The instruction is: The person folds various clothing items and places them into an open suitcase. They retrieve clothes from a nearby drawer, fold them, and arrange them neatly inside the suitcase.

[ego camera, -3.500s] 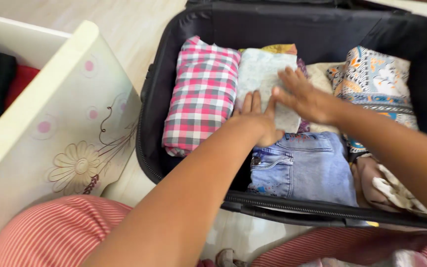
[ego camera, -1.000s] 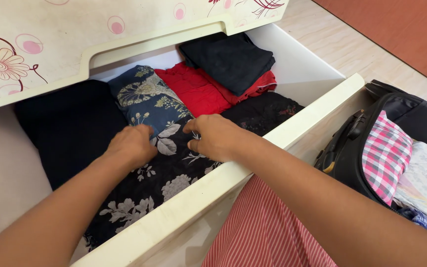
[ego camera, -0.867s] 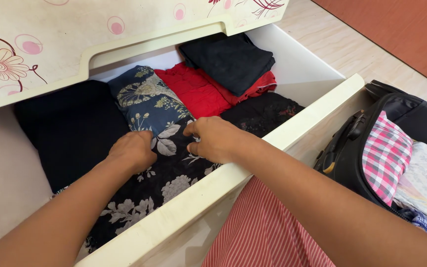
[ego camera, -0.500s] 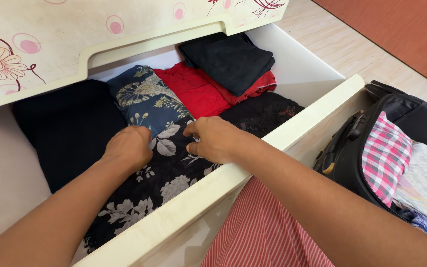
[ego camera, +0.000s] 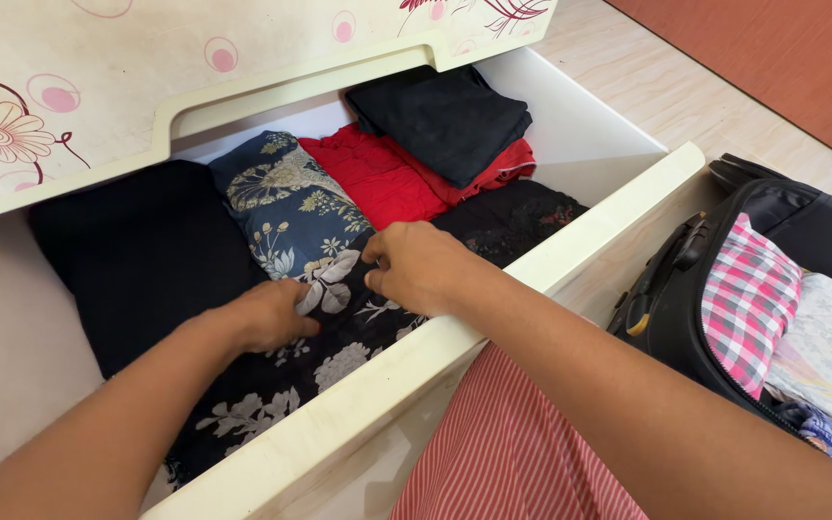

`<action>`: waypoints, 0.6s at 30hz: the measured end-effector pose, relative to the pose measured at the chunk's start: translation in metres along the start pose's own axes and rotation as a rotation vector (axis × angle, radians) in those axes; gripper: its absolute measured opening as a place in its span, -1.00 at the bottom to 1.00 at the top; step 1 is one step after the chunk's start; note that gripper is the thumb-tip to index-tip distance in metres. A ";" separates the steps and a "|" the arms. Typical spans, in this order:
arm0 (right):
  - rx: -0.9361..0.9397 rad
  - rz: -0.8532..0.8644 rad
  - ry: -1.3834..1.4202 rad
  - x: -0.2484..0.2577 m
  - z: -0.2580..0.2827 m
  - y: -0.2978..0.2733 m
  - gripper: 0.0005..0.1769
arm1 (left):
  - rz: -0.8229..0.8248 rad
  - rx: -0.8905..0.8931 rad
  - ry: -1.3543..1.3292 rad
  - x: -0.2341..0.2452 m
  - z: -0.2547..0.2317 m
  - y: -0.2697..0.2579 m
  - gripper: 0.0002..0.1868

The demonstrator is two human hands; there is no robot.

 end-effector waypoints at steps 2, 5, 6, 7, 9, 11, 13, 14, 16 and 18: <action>-0.059 -0.060 0.025 0.006 -0.004 -0.003 -0.62 | -0.021 0.067 -0.016 0.007 0.004 0.000 -0.51; -0.104 -0.167 0.078 0.016 -0.010 -0.008 -0.72 | 0.014 0.090 -0.229 0.020 0.000 -0.014 -0.56; -0.112 -0.204 0.100 0.019 -0.012 -0.009 -0.74 | 0.027 0.068 -0.226 0.024 -0.006 -0.019 -0.59; -0.102 -0.246 0.118 0.021 -0.013 -0.011 -0.75 | 0.040 0.047 -0.224 0.030 -0.013 -0.026 -0.61; -0.079 -0.330 0.154 0.028 -0.015 -0.012 -0.76 | 0.043 0.016 -0.221 0.046 -0.029 -0.040 -0.63; -0.147 -0.311 0.236 0.027 -0.023 -0.011 -0.76 | 0.019 -0.004 -0.216 0.069 -0.050 -0.052 -0.64; -0.196 -0.341 0.296 0.028 -0.028 -0.010 -0.76 | -0.085 -0.063 -0.144 0.096 -0.075 -0.066 -0.59; -0.213 -0.379 0.316 0.031 -0.030 -0.010 -0.76 | -0.136 -0.093 -0.107 0.108 -0.087 -0.072 -0.56; -0.226 -0.458 0.431 0.033 -0.035 -0.011 -0.76 | -0.146 -0.115 -0.089 0.125 -0.110 -0.083 -0.58; -0.209 -0.547 0.617 0.038 -0.040 -0.013 -0.74 | -0.244 -0.159 0.024 0.151 -0.137 -0.094 -0.54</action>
Point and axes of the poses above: each hand's wrist, its own y-axis towards the middle knuckle, its own x-axis out of the back of the hand, z = x × y, the point moved 7 cm from there along y, towards the middle knuckle, and after that the axes turned 14 degrees about -y, right-handed, at the moved point
